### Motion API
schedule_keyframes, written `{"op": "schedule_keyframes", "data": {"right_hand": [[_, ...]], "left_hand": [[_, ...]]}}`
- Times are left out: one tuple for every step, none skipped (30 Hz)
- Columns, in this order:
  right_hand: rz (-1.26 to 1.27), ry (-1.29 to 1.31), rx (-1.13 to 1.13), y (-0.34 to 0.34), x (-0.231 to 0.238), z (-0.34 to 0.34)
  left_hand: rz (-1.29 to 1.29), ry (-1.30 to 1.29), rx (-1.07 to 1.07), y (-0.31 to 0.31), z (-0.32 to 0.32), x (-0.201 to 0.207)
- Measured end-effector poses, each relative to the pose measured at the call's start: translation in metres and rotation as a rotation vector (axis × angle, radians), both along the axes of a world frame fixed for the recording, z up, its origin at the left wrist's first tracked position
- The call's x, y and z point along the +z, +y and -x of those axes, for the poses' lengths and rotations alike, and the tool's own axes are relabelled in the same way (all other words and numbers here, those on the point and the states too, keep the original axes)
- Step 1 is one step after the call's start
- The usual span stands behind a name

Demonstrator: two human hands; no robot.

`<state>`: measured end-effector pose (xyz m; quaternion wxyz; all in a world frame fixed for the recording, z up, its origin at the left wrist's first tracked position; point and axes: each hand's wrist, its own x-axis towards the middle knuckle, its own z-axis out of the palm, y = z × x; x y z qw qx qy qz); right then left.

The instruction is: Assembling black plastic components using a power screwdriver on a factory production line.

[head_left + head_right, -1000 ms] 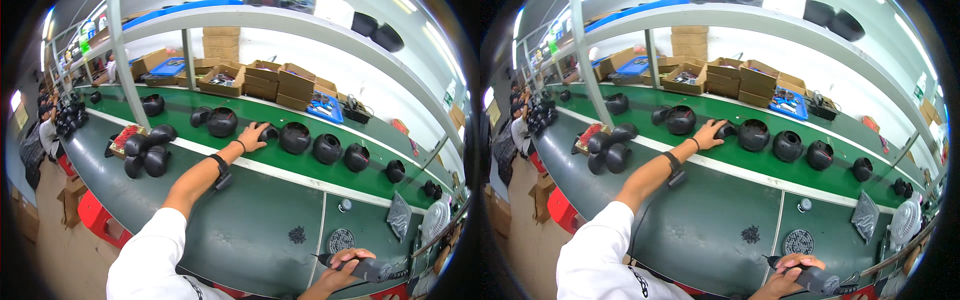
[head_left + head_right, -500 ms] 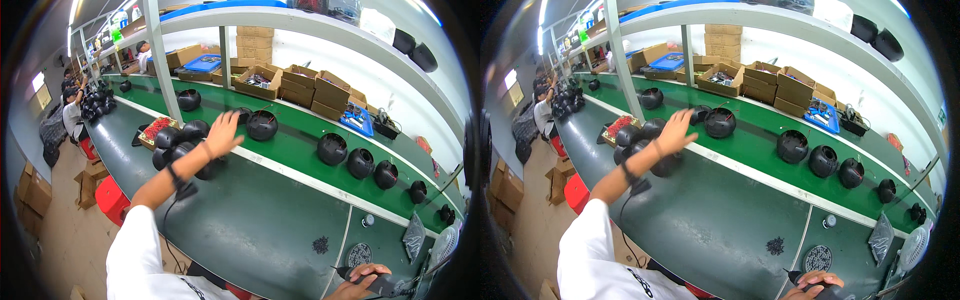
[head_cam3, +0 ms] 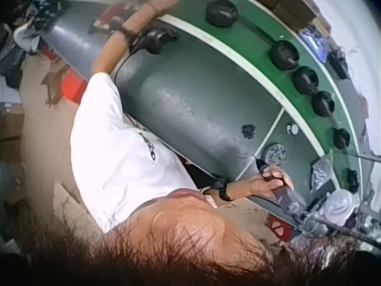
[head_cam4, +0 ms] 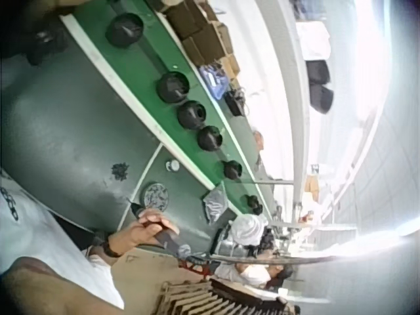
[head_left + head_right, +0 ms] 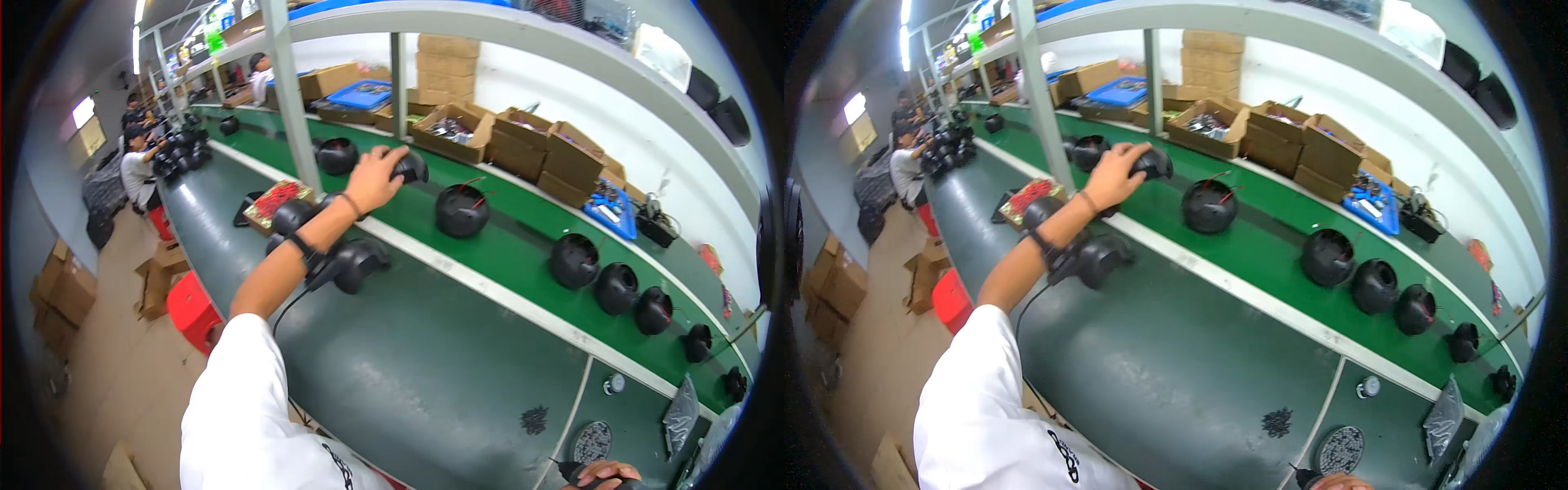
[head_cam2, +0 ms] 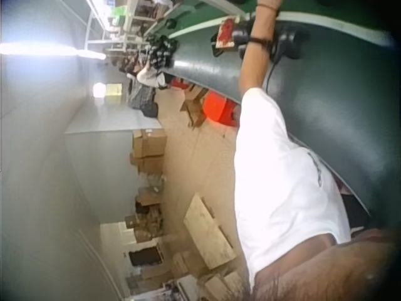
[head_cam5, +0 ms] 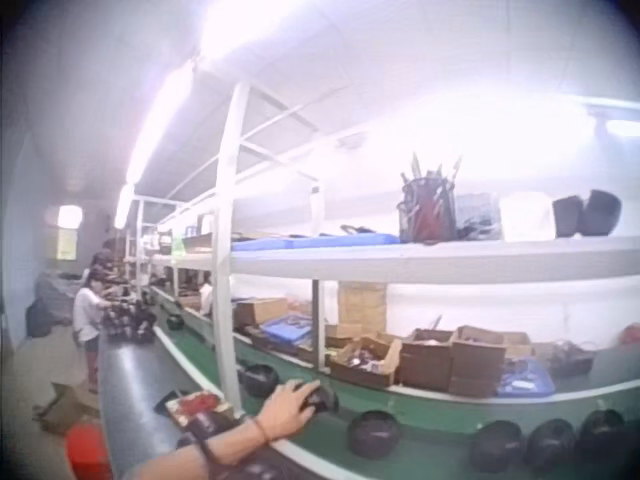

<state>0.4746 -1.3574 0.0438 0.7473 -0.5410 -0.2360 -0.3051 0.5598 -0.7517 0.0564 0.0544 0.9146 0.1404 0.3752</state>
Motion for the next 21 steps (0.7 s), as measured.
{"op": "schedule_keyframes", "data": {"right_hand": [[-0.006, -0.007, -0.010, 0.002, 0.002, 0.000], [-0.019, -0.020, -0.017, 0.007, 0.006, 0.000], [-0.019, -0.034, -0.043, 0.014, 0.012, 0.001], [-0.022, -0.033, -0.031, 0.018, 0.014, 0.002], [-0.014, -0.049, -0.035, 0.021, 0.016, 0.003], [-0.006, -0.063, -0.037, 0.022, 0.018, 0.005], [-0.012, -0.061, -0.026, 0.022, 0.018, 0.007], [-0.020, -0.042, -0.013, 0.020, 0.017, 0.007], [-0.031, -0.027, -0.001, 0.021, 0.016, 0.007], [-0.034, -0.034, 0.002, 0.021, 0.014, 0.006], [-0.022, -0.004, -0.031, 0.019, 0.012, 0.007], [-0.004, 0.029, -0.058, 0.018, 0.013, 0.008], [-0.018, 0.025, -0.058, 0.021, 0.014, 0.009], [-0.014, 0.022, -0.042, 0.022, 0.015, 0.009], [-0.025, 0.033, -0.051, 0.023, 0.016, 0.010], [-0.040, 0.048, -0.057, 0.024, 0.014, 0.009], [-0.081, 0.093, -0.029, 0.022, 0.010, 0.008], [-0.085, 0.099, -0.011, 0.022, 0.009, 0.007], [-0.077, 0.098, -0.021, 0.020, 0.011, 0.009], [-0.082, 0.099, -0.023, 0.021, 0.012, 0.009], [-0.087, 0.099, -0.021, 0.022, 0.012, 0.008]], "left_hand": [[-0.060, -0.066, -0.051, -0.008, 0.047, 0.025], [-0.089, -0.113, -0.016, -0.017, 0.097, 0.047], [-0.119, -0.151, 0.059, -0.028, 0.145, 0.062], [-0.119, -0.191, 0.157, -0.031, 0.184, 0.066], [-0.135, -0.235, 0.315, -0.021, 0.221, 0.055], [-0.108, -0.291, 0.446, -0.015, 0.255, 0.041], [-0.062, -0.282, 0.566, -0.007, 0.287, 0.024], [-0.008, -0.280, 0.613, -0.002, 0.314, 0.001], [0.046, -0.282, 0.659, -0.001, 0.334, -0.020], [0.045, -0.291, 0.661, -0.007, 0.348, -0.038], [0.145, -0.215, 0.708, -0.013, 0.358, -0.057], [0.250, -0.135, 0.758, -0.015, 0.367, -0.071], [0.257, -0.140, 0.762, -0.003, 0.370, -0.082], [0.183, -0.143, 0.782, 0.014, 0.378, -0.092], [0.108, -0.143, 0.801, 0.035, 0.384, -0.102], [0.097, -0.171, 0.777, 0.063, 0.392, -0.108], [0.044, -0.176, 0.780, 0.098, 0.408, -0.113], [-0.004, -0.176, 0.776, 0.122, 0.419, -0.116], [0.081, -0.111, 0.867, 0.127, 0.402, -0.120], [0.153, -0.050, 0.965, 0.132, 0.392, -0.120], [0.144, -0.065, 0.930, 0.133, 0.390, -0.119]]}}
